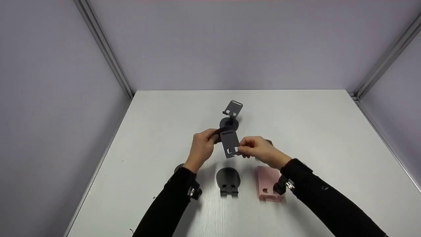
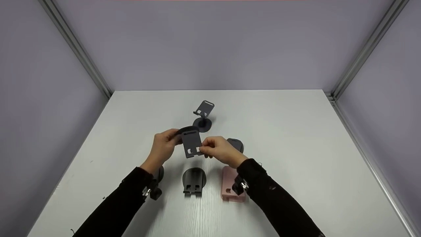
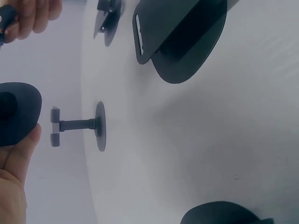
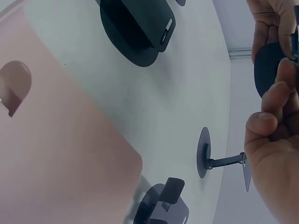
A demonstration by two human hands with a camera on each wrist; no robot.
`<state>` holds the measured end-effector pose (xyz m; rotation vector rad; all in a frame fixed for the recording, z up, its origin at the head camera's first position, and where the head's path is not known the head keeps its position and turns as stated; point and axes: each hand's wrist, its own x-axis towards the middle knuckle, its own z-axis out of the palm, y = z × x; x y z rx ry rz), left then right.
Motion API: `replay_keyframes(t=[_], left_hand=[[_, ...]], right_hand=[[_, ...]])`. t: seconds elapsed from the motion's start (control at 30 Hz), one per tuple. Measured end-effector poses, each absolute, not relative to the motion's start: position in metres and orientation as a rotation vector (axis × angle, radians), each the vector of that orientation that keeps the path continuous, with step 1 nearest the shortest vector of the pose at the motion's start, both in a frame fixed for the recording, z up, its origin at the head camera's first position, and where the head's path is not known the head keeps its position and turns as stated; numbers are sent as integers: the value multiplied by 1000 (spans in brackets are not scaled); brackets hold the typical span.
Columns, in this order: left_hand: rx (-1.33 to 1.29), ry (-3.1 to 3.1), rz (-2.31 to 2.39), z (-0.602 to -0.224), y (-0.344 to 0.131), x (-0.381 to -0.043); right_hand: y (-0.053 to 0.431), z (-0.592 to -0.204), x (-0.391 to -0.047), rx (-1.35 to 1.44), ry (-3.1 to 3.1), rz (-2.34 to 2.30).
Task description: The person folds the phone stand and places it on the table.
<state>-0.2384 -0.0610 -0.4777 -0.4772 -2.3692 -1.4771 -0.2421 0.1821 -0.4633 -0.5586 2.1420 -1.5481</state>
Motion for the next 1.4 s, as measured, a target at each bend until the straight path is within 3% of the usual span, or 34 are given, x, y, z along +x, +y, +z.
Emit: replay_keyframes(t=[0.57, 1.4], left_hand=[[-415, -2367, -1522, -477, -60, -234], [-199, -2311, -2191, -466, -53, -228]], right_hand=[[179, -465, -235, -560, 2255, -1478], [170, -480, -233, -729, 2547, -1431]])
